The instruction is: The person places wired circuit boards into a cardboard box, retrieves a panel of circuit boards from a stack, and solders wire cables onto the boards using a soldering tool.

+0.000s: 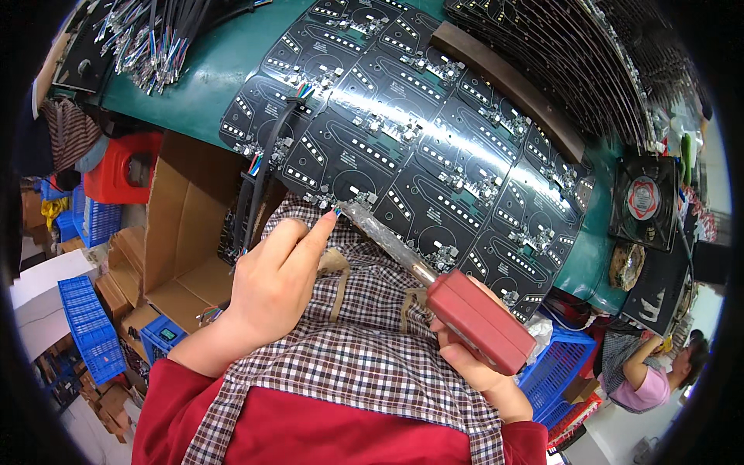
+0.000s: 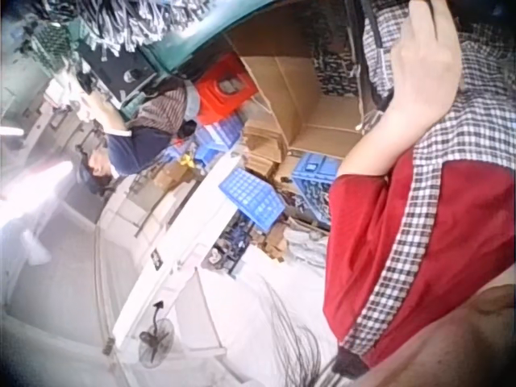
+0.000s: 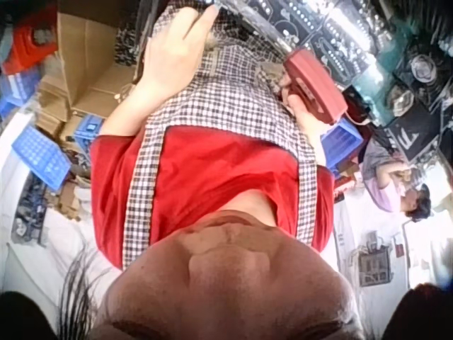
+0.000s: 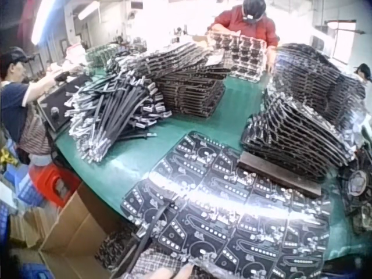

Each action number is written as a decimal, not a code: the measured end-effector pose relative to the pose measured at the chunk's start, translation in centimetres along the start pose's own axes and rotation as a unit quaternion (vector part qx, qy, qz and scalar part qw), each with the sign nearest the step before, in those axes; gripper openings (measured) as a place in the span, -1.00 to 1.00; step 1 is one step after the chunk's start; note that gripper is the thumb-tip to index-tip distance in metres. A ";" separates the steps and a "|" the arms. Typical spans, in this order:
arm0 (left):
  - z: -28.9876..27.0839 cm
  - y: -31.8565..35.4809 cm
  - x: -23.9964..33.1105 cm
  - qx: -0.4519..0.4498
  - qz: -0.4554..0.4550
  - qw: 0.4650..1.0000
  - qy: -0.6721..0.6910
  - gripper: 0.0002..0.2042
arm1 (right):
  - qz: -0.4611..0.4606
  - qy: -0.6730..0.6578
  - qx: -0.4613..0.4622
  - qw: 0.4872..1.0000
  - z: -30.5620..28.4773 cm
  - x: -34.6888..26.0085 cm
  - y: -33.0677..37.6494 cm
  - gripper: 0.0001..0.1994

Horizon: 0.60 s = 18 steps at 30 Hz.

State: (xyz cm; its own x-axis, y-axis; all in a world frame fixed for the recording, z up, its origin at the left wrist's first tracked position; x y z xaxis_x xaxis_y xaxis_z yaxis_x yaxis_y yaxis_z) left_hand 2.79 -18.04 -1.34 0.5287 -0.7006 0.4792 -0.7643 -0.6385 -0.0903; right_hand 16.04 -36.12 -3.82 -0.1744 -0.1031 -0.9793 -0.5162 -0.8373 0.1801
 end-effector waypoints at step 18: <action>-0.1 0.0 0.1 -0.003 0.001 1.000 -0.006 -0.54 | -0.023 0.087 -0.052 0.995 -1.6 1.3 0.7 -0.28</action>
State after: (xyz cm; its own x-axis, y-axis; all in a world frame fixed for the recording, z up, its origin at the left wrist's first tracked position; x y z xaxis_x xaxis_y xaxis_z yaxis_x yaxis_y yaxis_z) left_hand 2.81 -18.09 -1.20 0.5318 -0.7053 0.4687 -0.7671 -0.6357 -0.0864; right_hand 16.77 -37.64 -5.17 -0.0004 -0.1469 -0.9892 -0.4293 -0.8933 0.1328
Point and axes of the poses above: each hand's wrist, its own y-axis away from the middle knuckle, its own z-axis out of the palm, x = y × z, the point moved 7 cm from there along -y, towards the middle knuckle, and after that the axes turned 14 degrees about -z, right-handed, at the moved point
